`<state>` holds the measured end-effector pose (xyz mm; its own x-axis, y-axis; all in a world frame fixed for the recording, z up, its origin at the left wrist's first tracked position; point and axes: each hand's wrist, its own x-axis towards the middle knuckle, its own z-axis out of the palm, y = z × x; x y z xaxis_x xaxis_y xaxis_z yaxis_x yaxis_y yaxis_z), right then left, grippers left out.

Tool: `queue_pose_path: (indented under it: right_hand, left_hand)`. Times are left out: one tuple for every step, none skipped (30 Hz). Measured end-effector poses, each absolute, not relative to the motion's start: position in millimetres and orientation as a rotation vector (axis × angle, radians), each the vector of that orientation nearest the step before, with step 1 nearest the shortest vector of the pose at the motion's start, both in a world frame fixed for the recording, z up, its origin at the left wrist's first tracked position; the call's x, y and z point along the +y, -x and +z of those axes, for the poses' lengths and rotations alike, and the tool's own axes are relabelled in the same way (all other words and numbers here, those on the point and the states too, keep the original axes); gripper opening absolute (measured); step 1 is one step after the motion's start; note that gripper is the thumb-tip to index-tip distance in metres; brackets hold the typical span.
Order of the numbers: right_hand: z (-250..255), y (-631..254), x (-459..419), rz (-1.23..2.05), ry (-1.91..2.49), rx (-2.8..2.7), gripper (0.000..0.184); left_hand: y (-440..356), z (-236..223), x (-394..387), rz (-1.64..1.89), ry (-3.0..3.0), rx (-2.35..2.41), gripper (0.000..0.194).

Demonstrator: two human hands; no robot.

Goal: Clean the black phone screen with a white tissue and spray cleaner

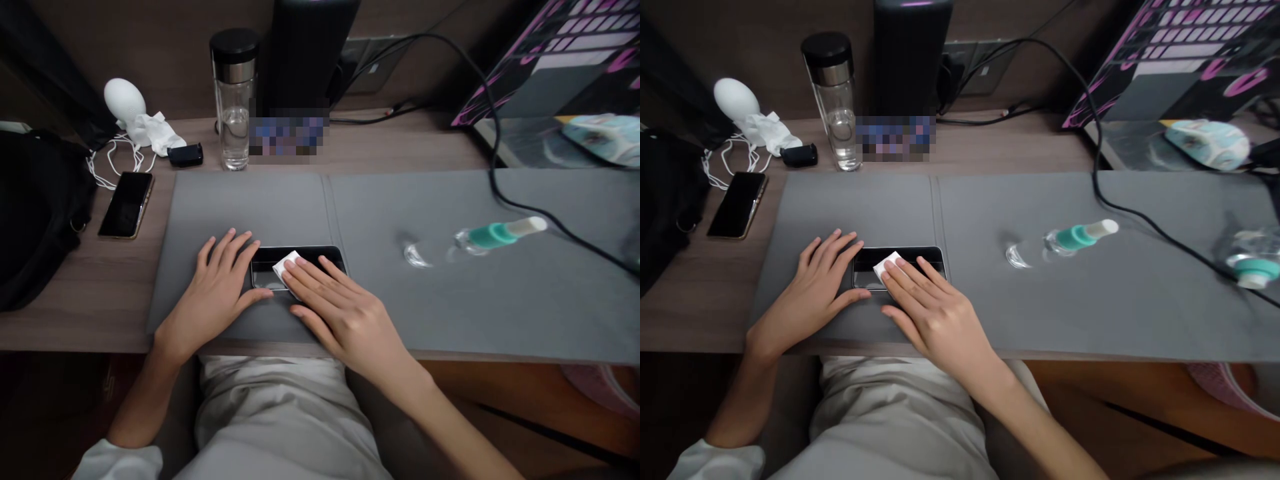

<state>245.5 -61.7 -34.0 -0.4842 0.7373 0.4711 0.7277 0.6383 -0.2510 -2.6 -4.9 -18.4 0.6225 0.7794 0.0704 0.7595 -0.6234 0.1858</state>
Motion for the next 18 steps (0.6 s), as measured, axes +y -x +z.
queue_pose_path:
  right_hand:
    - [-34.5, -247.8, -61.6, 0.027, 1.154, -2.305, 0.063]
    - [-35.1, -249.9, -61.6, 0.029, 1.167, -2.301, 0.064]
    - [-35.5, -251.9, -61.7, 0.03, 1.183, -2.296, 0.065]
    - [-36.0, -253.7, -61.8, 0.029, 1.199, -2.293, 0.065]
    - [-36.3, -255.3, -62.1, 0.029, 1.214, -2.29, 0.065]
    - [-36.5, -256.8, -62.4, 0.032, 1.229, -2.286, 0.065]
    - [-36.7, -258.1, -62.7, 0.037, 1.244, -2.283, 0.064]
    - [-36.7, -259.3, -63.0, 0.044, 1.26, -2.278, 0.064]
    - [-36.8, -260.4, -63.3, 0.047, 1.271, -2.274, 0.064]
    - [-36.9, -261.5, -63.5, 0.044, 1.278, -2.269, 0.064]
    - [-37.0, -262.5, -63.6, 0.04, 1.284, -2.262, 0.064]
    - [-37.1, -263.4, -63.7, 0.034, 1.289, -2.256, 0.064]
    - [-37.3, -264.2, -63.8, 0.027, 1.295, -2.249, 0.065]
    - [-37.6, -264.8, -63.9, 0.02, 1.302, -2.242, 0.065]
    - [-38.0, -265.3, -64.1, 0.012, 1.31, -2.234, 0.065]
    - [-38.6, -265.7, -64.2, 0.002, 1.319, -2.225, 0.065]
    - [-39.2, -265.9, -64.4, -0.01, 1.326, -2.217, 0.064]
    - [-40.1, -266.1, -64.5, -0.022, 1.334, -2.208, 0.064]
  left_hand:
    - [2.7, -18.2, -4.9, 0.217, -2.702, 1.292, 0.08]
    - [2.7, -18.2, -4.9, 0.217, -2.7, 1.295, 0.08]
    - [2.8, -18.3, -4.7, 0.219, -2.697, 1.297, 0.079]
    - [2.8, -18.5, -4.6, 0.224, -2.691, 1.297, 0.078]
    - [2.9, -18.8, -4.4, 0.229, -2.685, 1.296, 0.078]
    - [3.0, -19.1, -4.2, 0.237, -2.679, 1.294, 0.077]
    - [3.0, -19.4, -4.0, 0.244, -2.674, 1.292, 0.076]
    - [3.0, -19.6, -3.9, 0.248, -2.67, 1.289, 0.076]
    - [3.0, -19.7, -3.8, 0.25, -2.668, 1.288, 0.075]
    - [2.9, -19.6, -3.8, 0.248, -2.667, 1.289, 0.075]
    - [2.8, -19.4, -3.8, 0.24, -2.667, 1.292, 0.075]
    - [2.7, -19.1, -3.8, 0.23, -2.667, 1.296, 0.075]
    - [2.5, -18.8, -3.8, 0.218, -2.667, 1.3, 0.076]
    - [2.4, -18.4, -3.8, 0.209, -2.668, 1.303, 0.076]
    - [2.2, -18.0, -3.7, 0.203, -2.669, 1.305, 0.076]
    - [2.1, -17.7, -3.7, 0.198, -2.671, 1.306, 0.077]
    - [2.0, -17.5, -3.6, 0.197, -2.675, 1.308, 0.077]
    - [1.9, -17.4, -3.6, 0.197, -2.679, 1.31, 0.077]
